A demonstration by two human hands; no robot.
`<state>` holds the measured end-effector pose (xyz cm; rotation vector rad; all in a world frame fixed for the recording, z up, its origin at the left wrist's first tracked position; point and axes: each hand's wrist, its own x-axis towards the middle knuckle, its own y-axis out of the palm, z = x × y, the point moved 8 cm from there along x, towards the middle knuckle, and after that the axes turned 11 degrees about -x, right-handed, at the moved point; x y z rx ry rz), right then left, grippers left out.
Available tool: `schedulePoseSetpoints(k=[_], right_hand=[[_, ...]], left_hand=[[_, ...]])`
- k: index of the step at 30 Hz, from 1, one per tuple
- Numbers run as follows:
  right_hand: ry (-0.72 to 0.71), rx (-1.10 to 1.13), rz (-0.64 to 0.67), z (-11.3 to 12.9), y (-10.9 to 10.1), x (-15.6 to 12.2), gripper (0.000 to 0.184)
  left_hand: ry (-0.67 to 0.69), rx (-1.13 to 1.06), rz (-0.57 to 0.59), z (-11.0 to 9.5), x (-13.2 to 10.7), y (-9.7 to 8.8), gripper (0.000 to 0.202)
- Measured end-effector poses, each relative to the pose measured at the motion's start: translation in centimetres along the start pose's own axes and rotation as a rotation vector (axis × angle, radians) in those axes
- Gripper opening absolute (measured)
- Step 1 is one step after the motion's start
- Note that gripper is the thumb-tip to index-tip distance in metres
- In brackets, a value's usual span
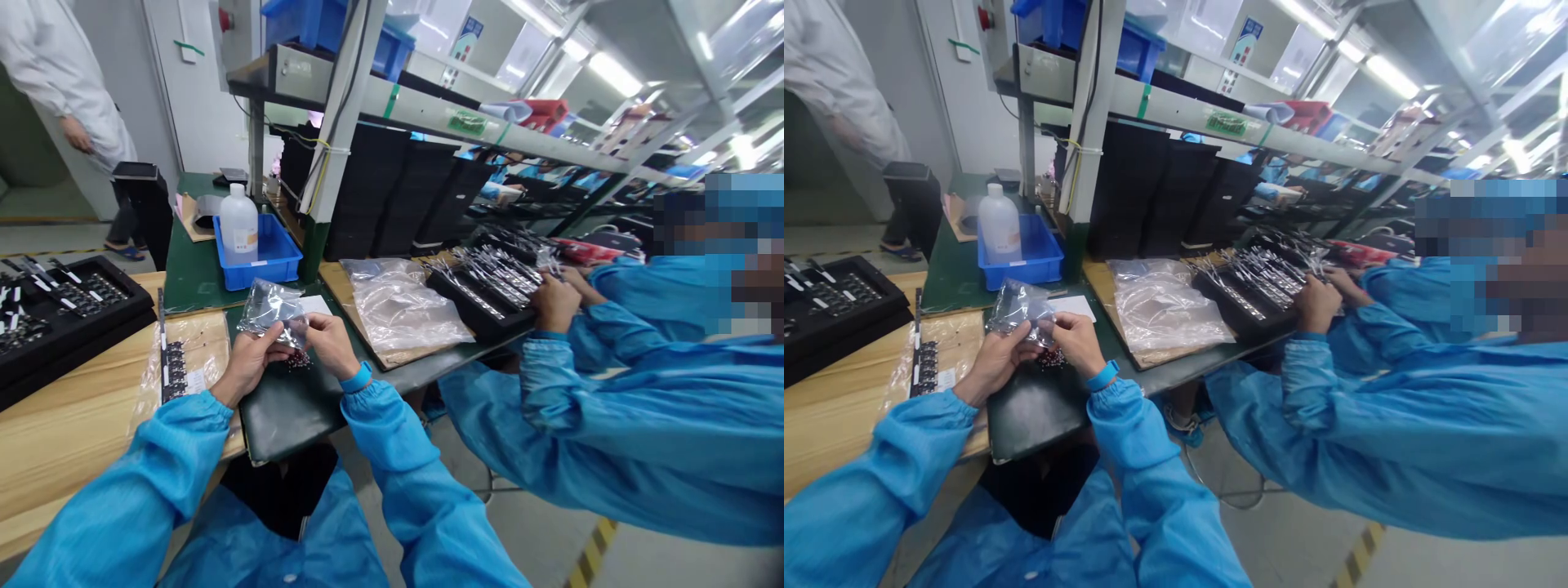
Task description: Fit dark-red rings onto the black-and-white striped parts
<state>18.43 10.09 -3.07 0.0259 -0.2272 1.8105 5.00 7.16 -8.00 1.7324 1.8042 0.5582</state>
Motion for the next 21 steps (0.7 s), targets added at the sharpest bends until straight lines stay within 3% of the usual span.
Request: schedulePoseSetpoints(k=[4,9,11,17,21], right_hand=[[-0.055,-0.177,-0.028,1.1,-1.7,0.9,0.032],[-0.307,-0.653,-0.257,4.5,-5.8,1.8,0.021],[-0.344,-0.842,-0.283,5.4,-6.7,1.9,0.023],[-0.111,-1.394,-0.131,5.2,-7.9,3.1,0.032],[-0.031,-1.512,-0.121,4.8,-8.6,3.6,0.034]], left_hand=[[0.033,-0.012,-0.008,-0.3,0.1,-0.1,0.045],[0.130,-0.027,-0.137,-1.4,0.3,-1.3,0.046],[0.133,-0.023,-0.163,-1.4,0.3,-1.6,0.045],[0.112,0.020,-0.123,-0.9,0.4,-1.5,0.044],[0.110,0.036,-0.121,-0.8,0.4,-1.4,0.043]])
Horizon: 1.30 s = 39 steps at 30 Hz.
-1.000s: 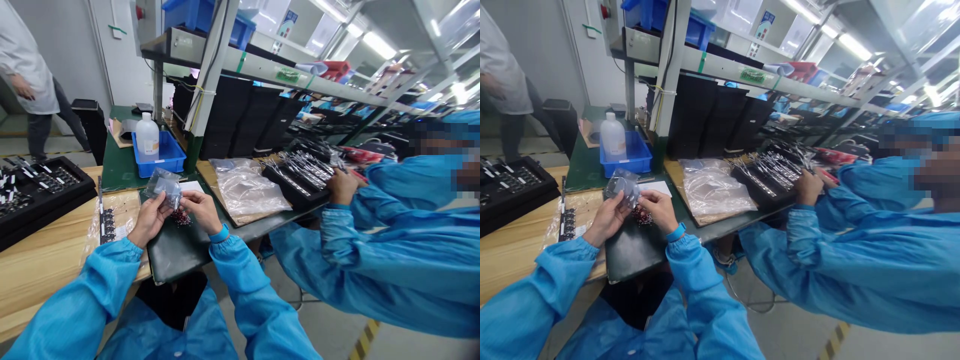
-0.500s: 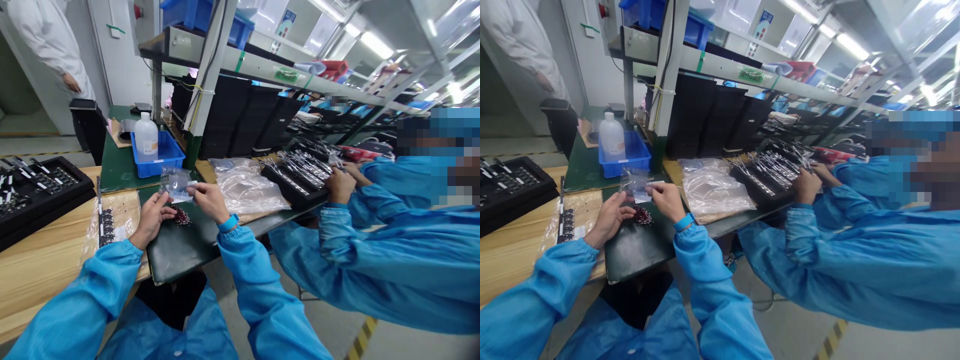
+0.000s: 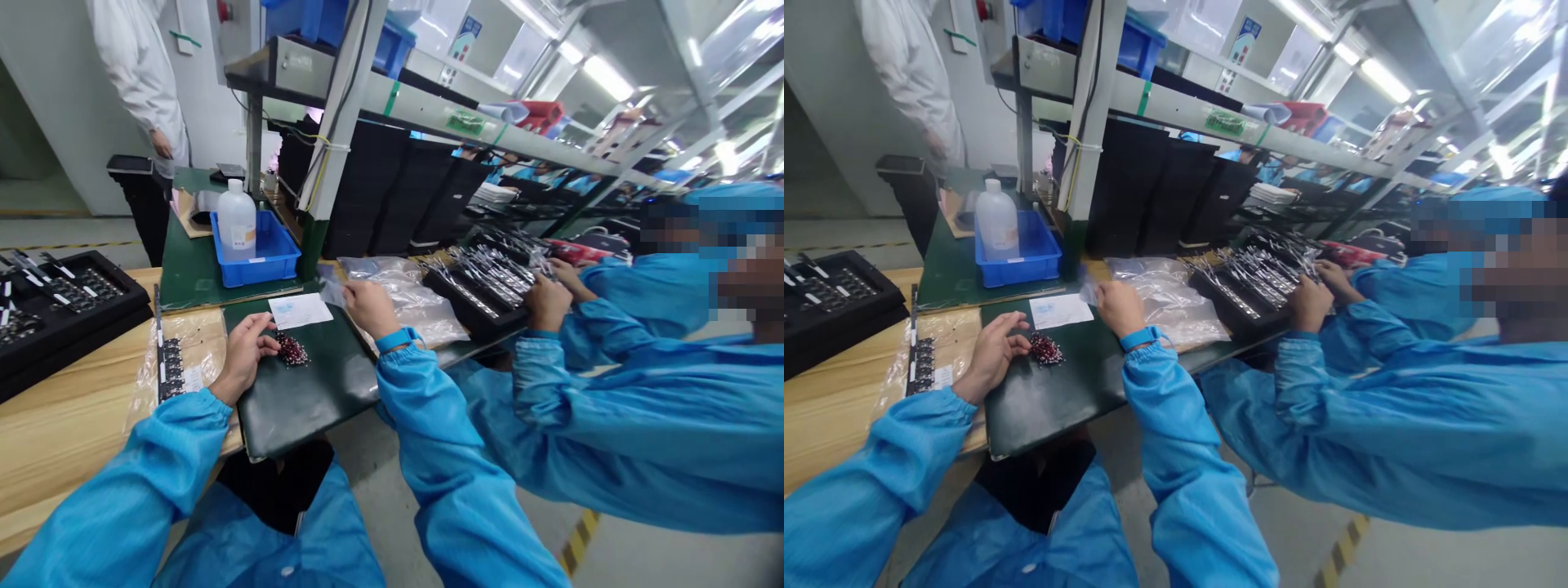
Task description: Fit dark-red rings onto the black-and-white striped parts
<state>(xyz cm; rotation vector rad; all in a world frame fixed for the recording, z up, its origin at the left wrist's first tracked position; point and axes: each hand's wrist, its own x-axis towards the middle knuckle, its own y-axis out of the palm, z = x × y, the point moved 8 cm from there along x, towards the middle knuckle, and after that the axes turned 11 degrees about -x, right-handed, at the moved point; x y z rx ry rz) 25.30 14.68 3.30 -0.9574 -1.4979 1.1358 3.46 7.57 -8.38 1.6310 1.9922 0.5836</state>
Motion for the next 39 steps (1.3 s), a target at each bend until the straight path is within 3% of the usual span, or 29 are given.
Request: schedulePoseSetpoints(k=[9,14,17,19,22,27,30,34,36,39], right_hand=[[0.046,-0.144,0.060,0.1,2.3,0.6,0.038],[-0.040,-0.113,0.080,2.1,5.2,0.6,0.034],[-0.084,-0.085,0.047,2.9,5.8,0.2,0.035],[-0.071,0.068,-0.019,2.8,5.3,0.1,0.035],[-0.016,0.567,-0.057,1.5,4.7,0.5,0.033],[-0.085,0.994,0.173,1.6,4.6,0.3,0.044],[-0.146,1.253,0.387,2.8,4.4,-0.8,0.044],[-0.206,1.259,0.496,4.0,4.4,-1.4,0.045],[-0.129,1.259,0.402,3.5,4.3,-1.0,0.049],[0.086,1.091,-0.084,0.7,2.3,-1.0,0.049]], left_hand=[[0.008,0.008,-0.005,-0.2,-0.2,0.1,0.043],[-0.007,0.002,-0.014,-0.2,-0.2,0.2,0.045],[0.002,0.013,-0.015,-0.1,-0.1,0.1,0.044],[0.029,0.044,-0.029,-0.1,0.0,-0.1,0.043],[0.152,0.106,-0.059,-0.5,0.3,-0.6,0.048],[0.311,0.139,-0.055,-1.4,0.5,-0.7,0.071],[0.265,0.047,0.015,-1.5,0.3,0.2,0.073],[0.066,-0.081,0.113,-0.9,-0.4,1.7,0.051],[0.033,-0.094,0.100,-0.8,-0.5,1.7,0.045],[0.068,-0.090,0.013,-0.8,-0.2,0.6,0.046]])
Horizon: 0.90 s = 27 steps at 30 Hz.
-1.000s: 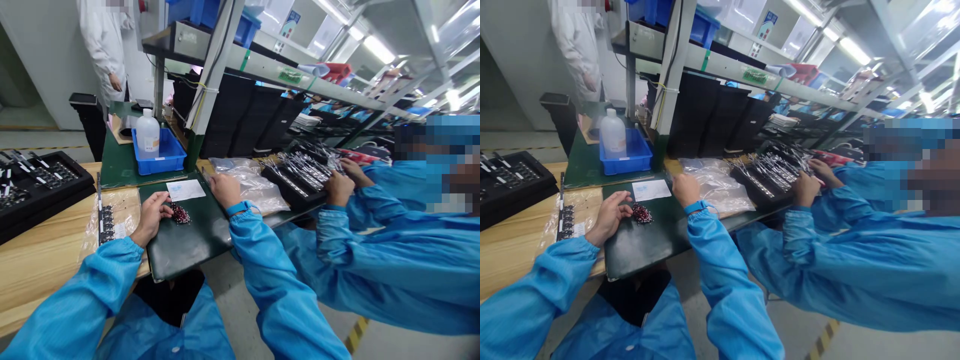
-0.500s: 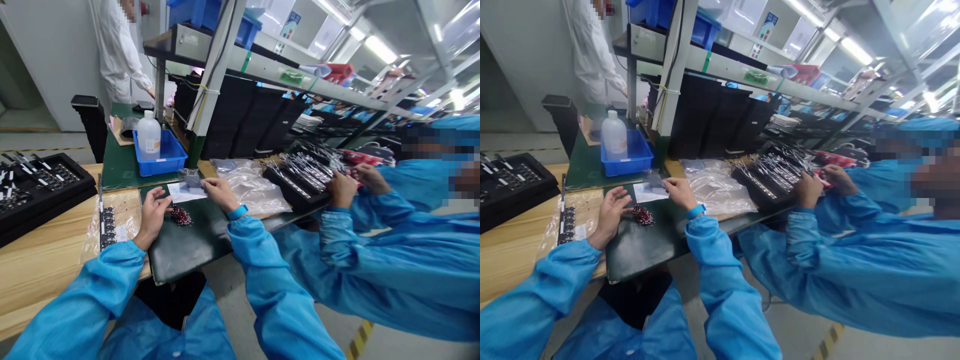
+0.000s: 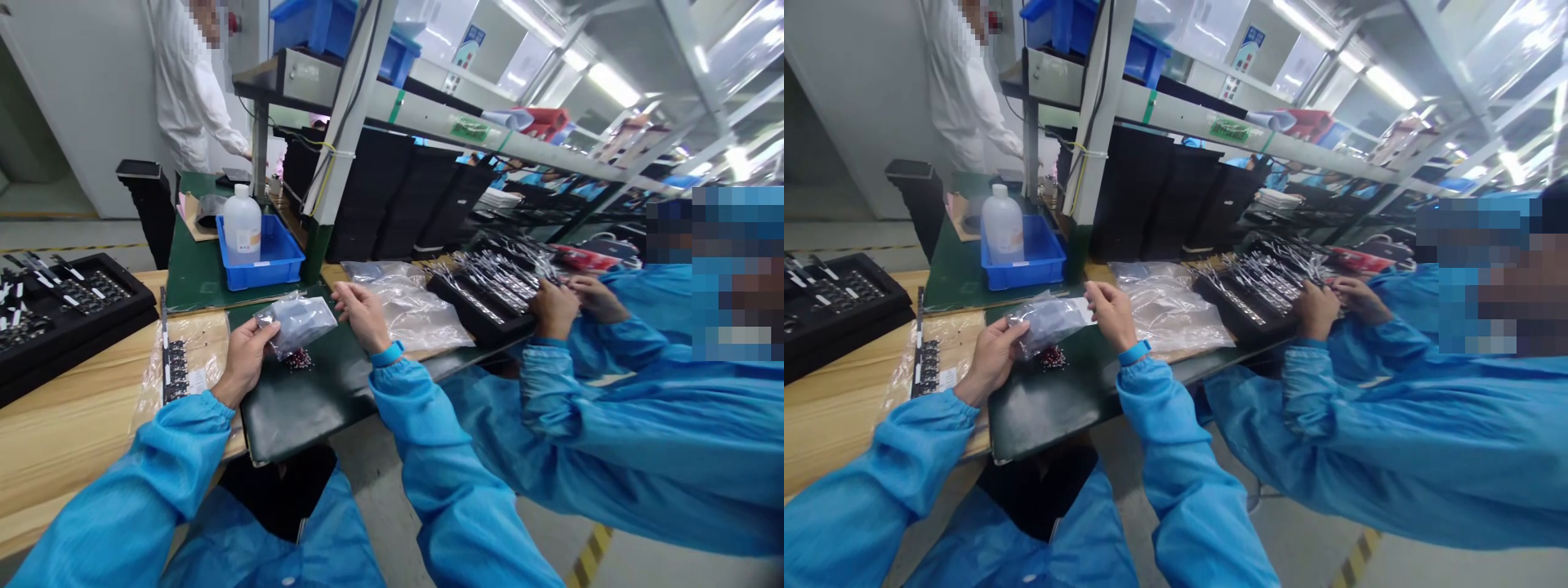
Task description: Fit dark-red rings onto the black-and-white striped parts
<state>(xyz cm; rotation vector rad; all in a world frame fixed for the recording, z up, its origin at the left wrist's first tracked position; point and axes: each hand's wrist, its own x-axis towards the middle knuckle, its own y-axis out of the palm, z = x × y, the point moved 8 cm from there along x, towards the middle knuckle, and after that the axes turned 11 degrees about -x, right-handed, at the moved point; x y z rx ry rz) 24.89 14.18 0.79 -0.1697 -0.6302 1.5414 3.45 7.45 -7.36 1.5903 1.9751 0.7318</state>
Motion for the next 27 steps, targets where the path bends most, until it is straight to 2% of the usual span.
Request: schedulePoseSetpoints(k=[1,2,3,6,8,11,14,18,22,27], right_hand=[[-0.079,-0.122,-0.138,0.8,-0.9,-0.6,0.046],[-0.184,-0.263,-0.210,1.8,-1.1,-1.6,0.044],[-0.306,-0.407,-0.197,2.8,-0.4,-2.6,0.042],[-0.656,-0.752,0.079,4.4,4.3,-6.5,0.045],[-0.746,-0.910,0.157,4.4,6.5,-8.4,0.046],[-0.703,-1.056,0.123,3.9,7.7,-8.8,0.042],[-0.625,-1.130,0.088,3.0,7.6,-7.7,0.041],[-0.525,-1.199,0.118,0.6,6.6,-5.5,0.043],[-0.347,-1.233,0.203,-3.2,4.9,-3.1,0.045],[-0.250,-1.250,0.259,-5.9,3.8,-2.0,0.039]], left_hand=[[0.013,0.002,-0.030,0.0,0.2,-0.4,0.046],[0.023,0.005,-0.058,0.0,0.3,-0.8,0.045],[0.030,0.006,-0.078,0.0,0.5,-1.2,0.045],[0.024,0.016,-0.091,0.2,0.6,-1.5,0.043],[0.020,0.032,-0.073,0.3,0.5,-1.3,0.043],[0.021,0.080,-0.031,0.5,0.2,-0.7,0.045],[-0.001,0.111,0.020,0.6,-0.2,0.1,0.047],[-0.036,0.105,0.063,0.6,-0.4,0.8,0.048],[-0.072,0.126,0.066,0.8,-0.4,0.8,0.046],[-0.064,0.162,0.071,0.7,-0.5,0.9,0.044]])
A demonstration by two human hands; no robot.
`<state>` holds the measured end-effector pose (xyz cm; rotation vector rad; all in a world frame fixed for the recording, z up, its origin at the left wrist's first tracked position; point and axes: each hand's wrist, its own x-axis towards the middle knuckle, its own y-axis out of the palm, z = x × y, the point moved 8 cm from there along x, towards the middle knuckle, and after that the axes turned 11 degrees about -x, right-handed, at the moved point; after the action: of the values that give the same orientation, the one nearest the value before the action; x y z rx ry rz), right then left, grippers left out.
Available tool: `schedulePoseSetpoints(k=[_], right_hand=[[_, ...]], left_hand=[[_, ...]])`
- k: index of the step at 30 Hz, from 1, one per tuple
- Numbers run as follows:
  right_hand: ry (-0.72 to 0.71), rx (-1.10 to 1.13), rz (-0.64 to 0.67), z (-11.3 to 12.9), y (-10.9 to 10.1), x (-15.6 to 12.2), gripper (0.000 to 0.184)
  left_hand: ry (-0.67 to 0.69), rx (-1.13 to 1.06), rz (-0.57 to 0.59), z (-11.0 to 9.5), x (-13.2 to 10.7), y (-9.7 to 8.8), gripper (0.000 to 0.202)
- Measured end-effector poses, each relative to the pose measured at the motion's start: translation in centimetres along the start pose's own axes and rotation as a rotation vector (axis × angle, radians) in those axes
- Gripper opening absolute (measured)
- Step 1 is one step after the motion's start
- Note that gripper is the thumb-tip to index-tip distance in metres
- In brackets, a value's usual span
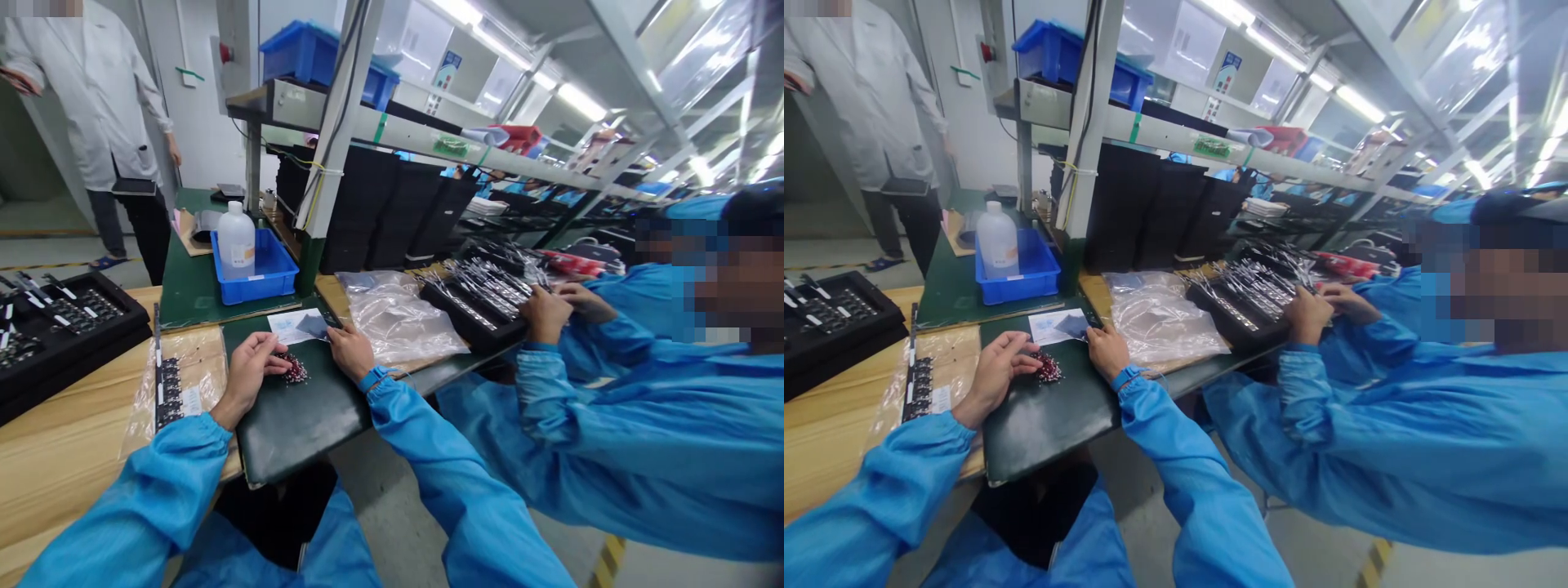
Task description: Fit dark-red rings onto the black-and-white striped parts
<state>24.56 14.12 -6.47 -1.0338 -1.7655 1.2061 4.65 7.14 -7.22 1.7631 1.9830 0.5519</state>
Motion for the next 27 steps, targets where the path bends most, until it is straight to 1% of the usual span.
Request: schedulePoseSetpoints(k=[4,8,12,16,18,20,22,25,27], right_hand=[[0.024,-0.009,0.035,0.1,0.4,0.5,0.036],[0.079,-0.019,0.059,0.0,0.4,2.0,0.037],[0.119,-0.021,0.070,0.0,0.4,3.1,0.035],[0.130,-0.003,0.071,0.3,0.4,2.8,0.034],[0.130,0.010,0.056,0.5,0.2,2.3,0.041],[0.108,0.027,0.028,0.9,-0.2,1.8,0.053],[0.050,0.062,0.017,1.6,-0.2,1.6,0.060],[-0.005,0.117,0.034,2.4,0.4,2.0,0.058],[0.021,0.135,0.043,2.4,1.0,2.8,0.058]], left_hand=[[0.024,0.025,-0.015,-0.2,-0.1,0.0,0.044],[0.024,0.051,-0.016,-0.1,0.0,-0.1,0.045],[0.058,0.061,-0.014,-0.2,0.0,-0.1,0.043],[0.123,0.086,-0.033,-0.6,0.0,-0.5,0.041],[0.166,0.105,-0.043,-1.0,0.0,-0.7,0.040],[0.212,0.116,-0.049,-1.6,0.0,-0.7,0.039],[0.259,0.124,-0.060,-2.5,-0.2,-0.6,0.037],[0.329,0.106,-0.077,-4.6,-1.1,-0.1,0.034],[0.366,0.093,-0.065,-6.3,-2.2,0.5,0.031]])
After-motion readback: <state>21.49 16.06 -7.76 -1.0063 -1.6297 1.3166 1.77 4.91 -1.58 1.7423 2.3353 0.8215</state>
